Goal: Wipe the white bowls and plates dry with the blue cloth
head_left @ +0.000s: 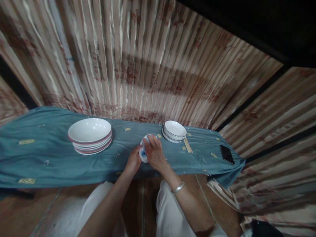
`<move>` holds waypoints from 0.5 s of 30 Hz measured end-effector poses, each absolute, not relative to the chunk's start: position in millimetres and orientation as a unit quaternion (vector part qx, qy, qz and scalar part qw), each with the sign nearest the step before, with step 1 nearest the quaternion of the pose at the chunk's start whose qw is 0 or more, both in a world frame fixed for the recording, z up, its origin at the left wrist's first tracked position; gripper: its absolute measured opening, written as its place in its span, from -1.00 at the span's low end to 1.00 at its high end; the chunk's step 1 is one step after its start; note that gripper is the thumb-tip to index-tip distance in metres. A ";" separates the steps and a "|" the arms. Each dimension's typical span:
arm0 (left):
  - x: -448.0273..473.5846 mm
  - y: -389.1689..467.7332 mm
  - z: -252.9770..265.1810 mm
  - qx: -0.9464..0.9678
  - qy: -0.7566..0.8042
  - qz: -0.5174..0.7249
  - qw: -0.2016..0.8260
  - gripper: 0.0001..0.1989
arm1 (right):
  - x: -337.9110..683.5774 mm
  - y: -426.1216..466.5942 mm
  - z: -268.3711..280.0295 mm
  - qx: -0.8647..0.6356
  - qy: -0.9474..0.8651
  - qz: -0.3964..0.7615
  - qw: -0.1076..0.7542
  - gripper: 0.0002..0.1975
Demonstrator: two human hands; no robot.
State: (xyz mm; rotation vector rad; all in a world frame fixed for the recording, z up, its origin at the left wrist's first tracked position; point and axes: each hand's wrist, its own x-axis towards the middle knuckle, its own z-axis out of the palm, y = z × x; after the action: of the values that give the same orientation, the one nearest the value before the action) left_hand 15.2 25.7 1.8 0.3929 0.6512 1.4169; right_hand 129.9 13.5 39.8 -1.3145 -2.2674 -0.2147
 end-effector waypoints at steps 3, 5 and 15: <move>14.8 28.7 -1.8 0.163 0.301 0.642 0.687 -0.84 | 124.4 9.7 39.1 -0.454 -0.858 -0.111 0.213 -0.54; 15.2 29.8 -3.4 0.153 0.301 0.645 0.685 -0.82 | 122.0 10.5 38.4 -0.451 -0.860 -0.113 0.209 -0.54; 16.3 35.8 -13.2 0.154 0.307 0.648 0.680 -0.83 | 127.2 60.1 49.9 -0.494 -0.831 0.003 0.257 -0.63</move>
State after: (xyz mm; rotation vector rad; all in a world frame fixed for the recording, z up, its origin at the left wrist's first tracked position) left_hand 16.3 35.8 -13.2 0.3462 0.6894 1.4542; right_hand 127.2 60.1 49.9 -1.3392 -2.2536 0.0086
